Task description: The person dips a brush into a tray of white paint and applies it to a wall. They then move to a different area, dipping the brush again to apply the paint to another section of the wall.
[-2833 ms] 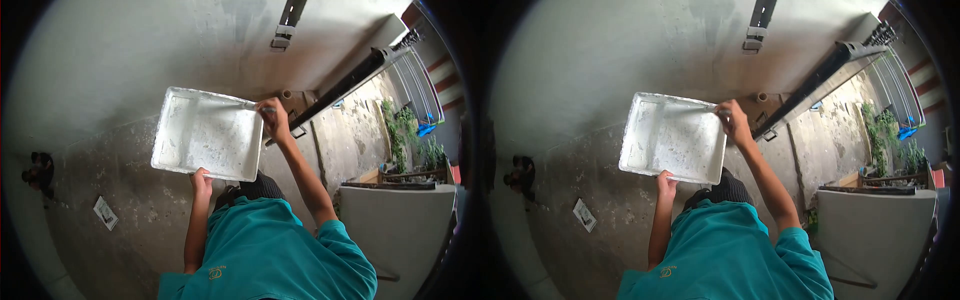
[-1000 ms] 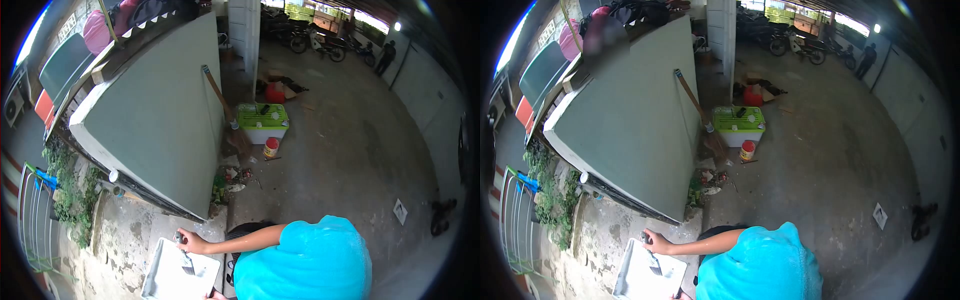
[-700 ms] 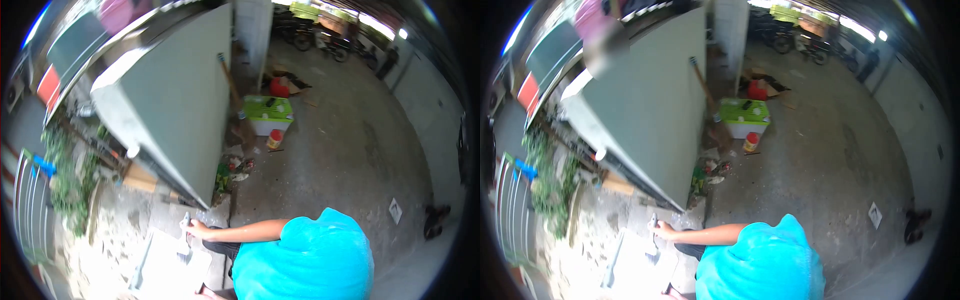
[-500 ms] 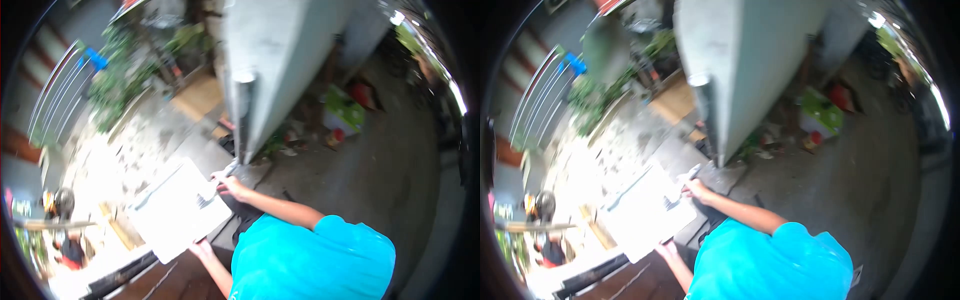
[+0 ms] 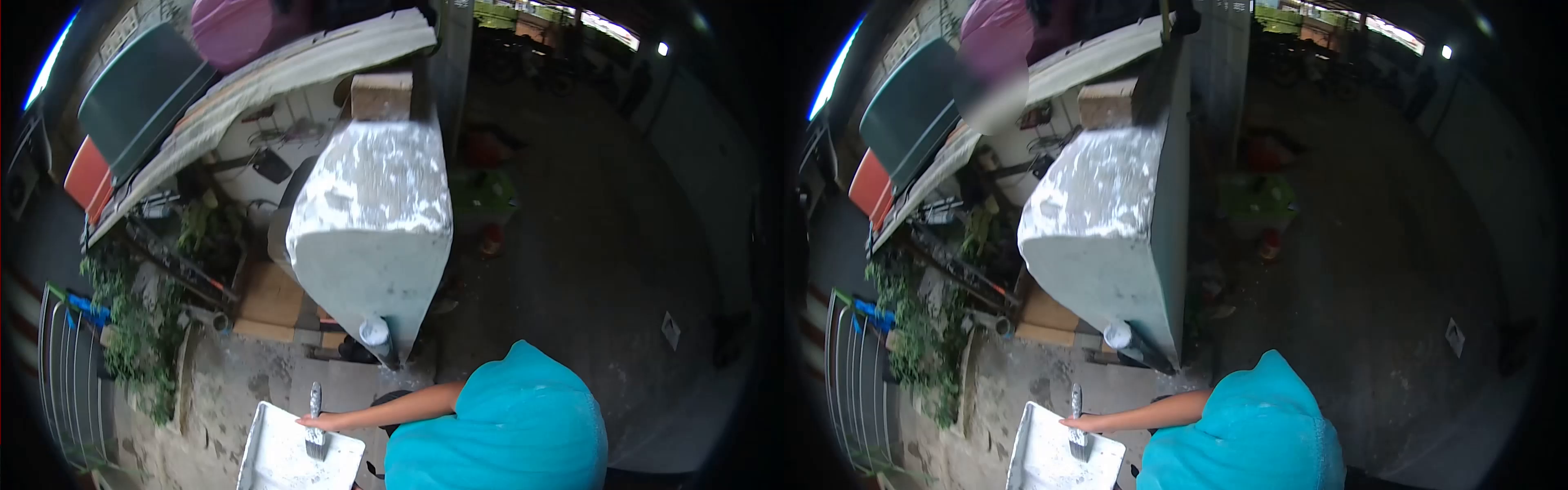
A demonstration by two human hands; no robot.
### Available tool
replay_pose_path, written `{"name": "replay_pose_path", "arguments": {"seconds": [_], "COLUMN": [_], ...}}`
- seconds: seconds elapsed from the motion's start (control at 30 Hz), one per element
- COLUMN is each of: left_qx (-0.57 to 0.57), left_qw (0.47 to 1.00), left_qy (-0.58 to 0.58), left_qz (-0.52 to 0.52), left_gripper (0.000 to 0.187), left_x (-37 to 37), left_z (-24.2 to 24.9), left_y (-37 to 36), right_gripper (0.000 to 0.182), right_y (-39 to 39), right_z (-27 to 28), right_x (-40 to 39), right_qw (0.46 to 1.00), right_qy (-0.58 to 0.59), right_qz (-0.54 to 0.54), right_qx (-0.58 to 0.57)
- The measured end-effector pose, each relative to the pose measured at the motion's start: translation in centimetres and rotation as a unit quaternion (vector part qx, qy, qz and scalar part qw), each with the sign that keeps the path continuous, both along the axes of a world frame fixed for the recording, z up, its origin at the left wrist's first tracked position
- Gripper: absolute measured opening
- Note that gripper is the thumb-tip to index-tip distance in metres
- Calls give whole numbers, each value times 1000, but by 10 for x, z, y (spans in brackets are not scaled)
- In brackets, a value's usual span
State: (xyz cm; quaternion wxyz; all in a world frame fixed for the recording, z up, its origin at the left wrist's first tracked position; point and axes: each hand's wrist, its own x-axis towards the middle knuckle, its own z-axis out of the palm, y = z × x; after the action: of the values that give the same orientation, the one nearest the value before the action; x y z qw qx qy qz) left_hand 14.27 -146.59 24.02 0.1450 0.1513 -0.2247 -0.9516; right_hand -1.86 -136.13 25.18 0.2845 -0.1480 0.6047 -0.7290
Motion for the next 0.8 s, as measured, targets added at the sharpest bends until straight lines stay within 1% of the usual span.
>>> {"name": "replay_pose_path", "arguments": {"seconds": [0.03,0.07,0.17,0.2,0.23,0.27,0.3,0.37,0.43,0.47,0.57,0.6,0.63,0.7,0.73,0.77,0.8], "left_qx": [-6,-10,-15,-14,-11,-28,-30,-32,-33,-35,-39,-40,-42,-39,-42,-39,-37], "left_qw": [1000,999,997,996,995,994,992,991,990,989,987,986,985,983,981,980,978], "left_qy": [-8,-15,-19,-14,-3,-31,-45,-48,-52,-52,-49,-46,-44,-37,-32,-30,-26], "left_qz": [-16,-32,-74,-89,-102,-103,-113,-118,-129,-133,-146,-153,-160,-178,-184,-192,-202], "left_gripper": [69,69,68,68,68,67,67,67,66,66,65,65,65,65,64,64,64], "left_x": [-37,-43,-76,-88,-112,-163,-202,-218,-227,-230,-244,-249,-256,-267,-274,-280,-287], "left_z": [12,21,36,51,11,62,68,71,71,72,67,64,59,45,37,26,12], "left_y": [3,6,-7,-13,-50,-44,-59,-72,-84,-90,-112,-121,-128,-144,-151,-161,-173], "right_gripper": [62,64,61,56,56,55,54,52,75,75,97,100,100,89,88,88,84], "right_y": [6,9,-10,-8,-46,-22,-43,-42,-39,-38,-47,-54,-62,-72,-72,-73,-80], "right_z": [12,29,9,25,-7,54,48,51,56,57,60,44,27,11,36,28,18], "right_x": [-35,-37,-74,-69,-67,-146,-190,-190,-190,-188,-198,-209,-221,-225,-215,-220,-224], "right_qw": [1000,999,999,995,994,992,989,985,982,981,967,971,972,958,953,953,957], "right_qy": [-22,-10,-7,-24,-5,-49,-73,-92,-102,-102,-94,-76,-71,-77,-95,-95,-97], "right_qz": [5,-18,-49,-96,-110,-114,-126,-141,-156,-158,-237,-225,-226,-275,-285,-286,-273], "right_qx": [12,31,10,-7,-5,-20,-30,-38,-42,-42,14,6,5,36,26,25,33]}}
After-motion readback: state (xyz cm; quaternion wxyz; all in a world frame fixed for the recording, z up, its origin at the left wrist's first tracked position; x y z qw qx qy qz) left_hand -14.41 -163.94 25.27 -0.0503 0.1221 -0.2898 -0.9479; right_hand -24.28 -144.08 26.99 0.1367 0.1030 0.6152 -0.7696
